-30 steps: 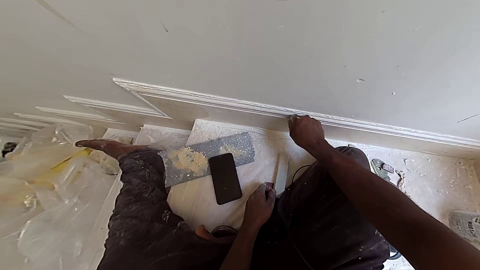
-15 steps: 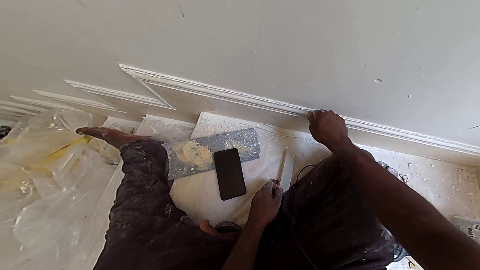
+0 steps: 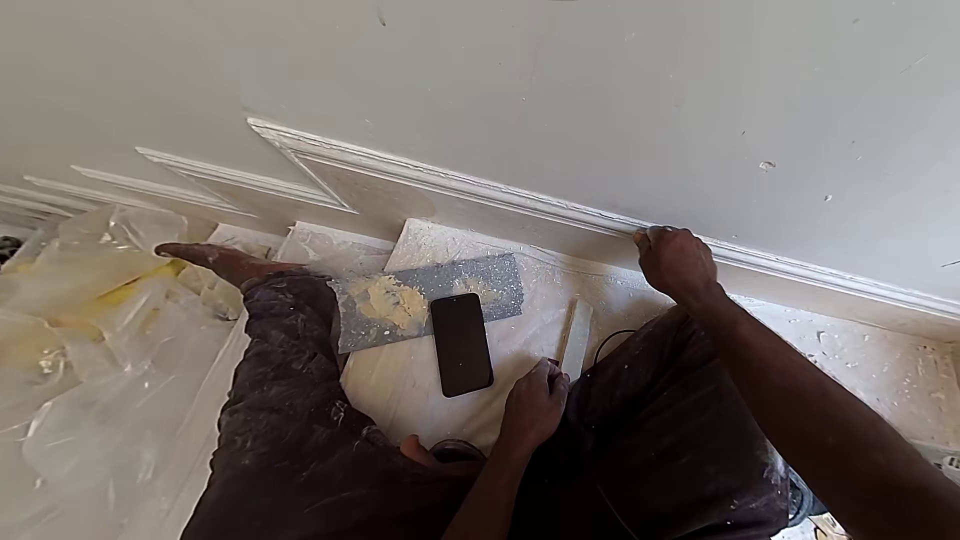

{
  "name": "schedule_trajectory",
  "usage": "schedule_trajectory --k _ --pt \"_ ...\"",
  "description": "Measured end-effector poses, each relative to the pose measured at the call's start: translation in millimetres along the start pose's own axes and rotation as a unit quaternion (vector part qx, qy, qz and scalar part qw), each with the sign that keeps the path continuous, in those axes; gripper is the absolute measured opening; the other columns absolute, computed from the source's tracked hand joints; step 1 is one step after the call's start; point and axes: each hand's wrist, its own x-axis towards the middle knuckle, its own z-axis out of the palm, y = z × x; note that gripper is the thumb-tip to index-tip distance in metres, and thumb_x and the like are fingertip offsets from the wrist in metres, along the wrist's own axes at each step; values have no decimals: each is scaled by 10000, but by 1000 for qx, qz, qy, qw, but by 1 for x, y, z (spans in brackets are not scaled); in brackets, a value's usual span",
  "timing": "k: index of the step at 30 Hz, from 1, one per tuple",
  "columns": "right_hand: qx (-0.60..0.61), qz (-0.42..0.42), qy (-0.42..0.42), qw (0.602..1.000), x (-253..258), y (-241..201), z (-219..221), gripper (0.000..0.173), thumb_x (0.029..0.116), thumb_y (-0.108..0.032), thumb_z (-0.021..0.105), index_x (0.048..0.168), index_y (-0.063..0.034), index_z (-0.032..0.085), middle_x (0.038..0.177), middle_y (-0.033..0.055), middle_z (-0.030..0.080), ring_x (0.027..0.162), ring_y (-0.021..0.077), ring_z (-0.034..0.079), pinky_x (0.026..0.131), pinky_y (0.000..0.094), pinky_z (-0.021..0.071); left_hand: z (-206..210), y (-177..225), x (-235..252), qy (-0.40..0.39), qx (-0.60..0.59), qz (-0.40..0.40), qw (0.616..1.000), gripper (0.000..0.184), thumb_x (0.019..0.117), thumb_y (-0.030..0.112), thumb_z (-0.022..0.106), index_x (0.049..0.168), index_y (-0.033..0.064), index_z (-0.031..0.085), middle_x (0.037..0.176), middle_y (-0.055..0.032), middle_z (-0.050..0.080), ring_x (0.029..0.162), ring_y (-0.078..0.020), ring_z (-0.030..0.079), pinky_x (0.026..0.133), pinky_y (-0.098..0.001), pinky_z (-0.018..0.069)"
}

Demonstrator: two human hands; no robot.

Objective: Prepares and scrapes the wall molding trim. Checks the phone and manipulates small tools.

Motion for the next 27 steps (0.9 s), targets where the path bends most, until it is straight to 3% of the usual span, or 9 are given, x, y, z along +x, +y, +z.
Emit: schedule_trajectory --k 5,10,15,20,27 --pt "1 -17 -1 1000 6 -33 0 454 1106 -363 372 954 -45 659 959 193 703 958 389 706 721 578 529 -4 -3 0 2 10 -8 1000 316 1079 329 512 1166 73 675 1054 -119 684 1024 -266 660 945 -486 516" --pt "-8 -55 1 998 -3 -14 4 495 1116 -413 356 984 -47 663 926 189 694 927 390 706 717 569 532 -2 -3 -3 11 21 -11 1000 303 1081 323 515 1137 68 670 1014 -122 676 990 -268 659 921 -486 517" --pt "8 -9 -10 1000 -14 15 3 554 1110 -454 361 1134 -2 680 1052 298 688 1010 506 677 779 692 513 2 -2 -7 18 -5 1 1000 329 1078 313 524 1216 53 671 1117 -159 703 1082 -322 675 962 -562 527" --pt "3 -31 38 999 2 -18 -2 523 1104 -391 372 915 26 626 953 318 670 949 539 669 684 700 481 0 -2 -10 22 -17 -3 1000 308 1074 316 523 1167 63 674 1041 -159 706 1019 -325 690 882 -573 545" --pt "19 -129 24 991 9 -59 5 540 1109 -422 350 946 11 628 951 290 670 948 508 678 695 679 495 -2 -5 -7 19 -18 9 1000 307 1076 313 507 1162 63 662 1043 -144 699 1033 -303 684 906 -543 541"
